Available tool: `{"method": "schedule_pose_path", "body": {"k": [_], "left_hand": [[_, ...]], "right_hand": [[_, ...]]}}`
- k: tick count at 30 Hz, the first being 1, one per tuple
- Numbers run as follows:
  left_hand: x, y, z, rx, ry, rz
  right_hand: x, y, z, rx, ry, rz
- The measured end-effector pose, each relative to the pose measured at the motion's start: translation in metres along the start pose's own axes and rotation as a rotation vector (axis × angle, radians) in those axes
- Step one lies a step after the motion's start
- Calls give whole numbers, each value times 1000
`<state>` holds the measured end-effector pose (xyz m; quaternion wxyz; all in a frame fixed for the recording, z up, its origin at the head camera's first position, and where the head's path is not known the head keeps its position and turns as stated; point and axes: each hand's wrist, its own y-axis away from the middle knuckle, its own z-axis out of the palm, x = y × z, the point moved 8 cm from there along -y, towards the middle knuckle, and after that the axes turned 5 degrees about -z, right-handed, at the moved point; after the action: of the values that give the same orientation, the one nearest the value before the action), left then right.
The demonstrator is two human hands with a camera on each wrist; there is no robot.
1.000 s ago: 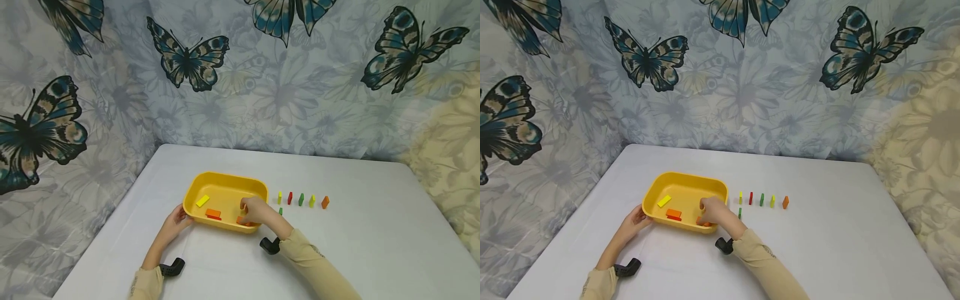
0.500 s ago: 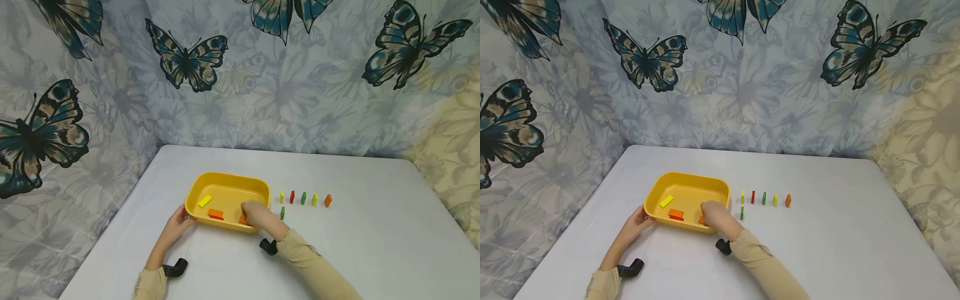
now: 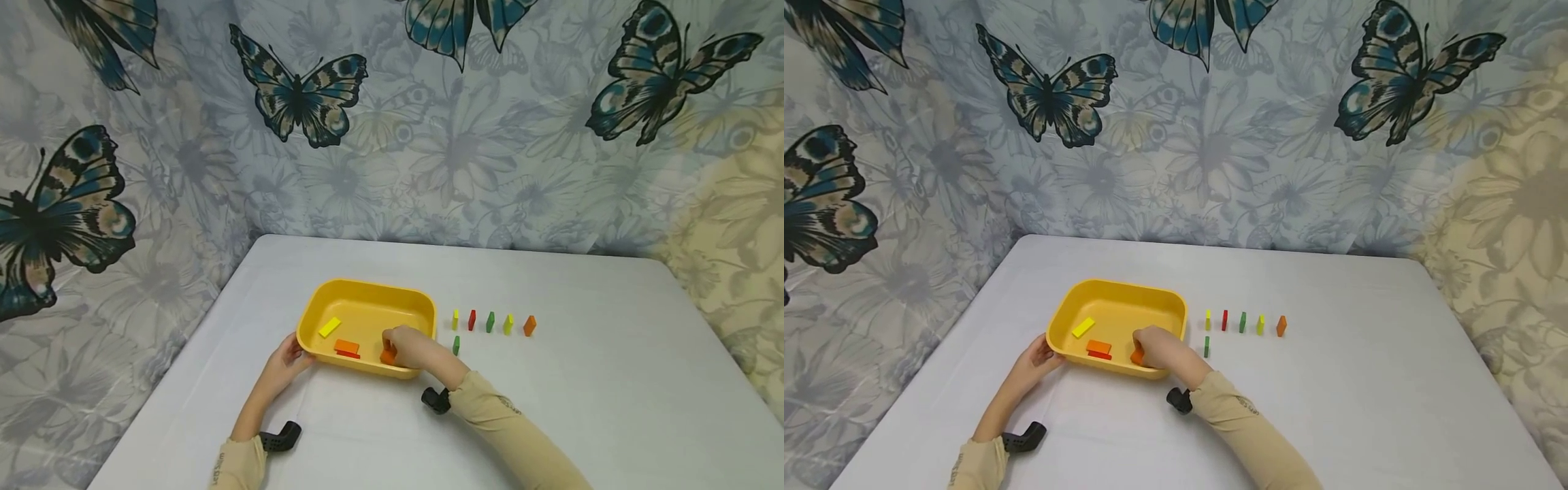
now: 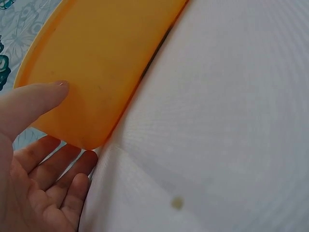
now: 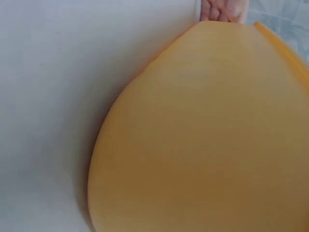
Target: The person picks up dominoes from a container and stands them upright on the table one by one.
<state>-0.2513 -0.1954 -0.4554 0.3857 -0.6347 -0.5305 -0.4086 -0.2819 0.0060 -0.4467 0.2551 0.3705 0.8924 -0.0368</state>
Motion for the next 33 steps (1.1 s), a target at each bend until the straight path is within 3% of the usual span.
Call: {"method": "schedule_pose_path", "body": {"k": [5,12,15,18,22,25,29,33], "left_hand": [[-1,0,0,0,-11,7],[-29,-9,0,11,2,4],[-31,-9,-1,14,-3,11],[-27,-6,-1,9,-9,6],[-10,-3,-1,4,-15,8],[1,0,-1,8,-24,-1],[4,1,-1,10,-29,-15],[3,1,-1,10,-31,-7]], "right_hand": [[0,1,-2,4,-15,10],[2,2,-5,15,7,41],[0,3,-7,48,12,6],[-4,4,-11,118,-12,-68],[-7,10,-26,239,-132,-150],[-8,16,-35,281,-204,-183],[-6,25,-41,320,-269,-215],[-6,45,-54,412,-394,-233]]}}
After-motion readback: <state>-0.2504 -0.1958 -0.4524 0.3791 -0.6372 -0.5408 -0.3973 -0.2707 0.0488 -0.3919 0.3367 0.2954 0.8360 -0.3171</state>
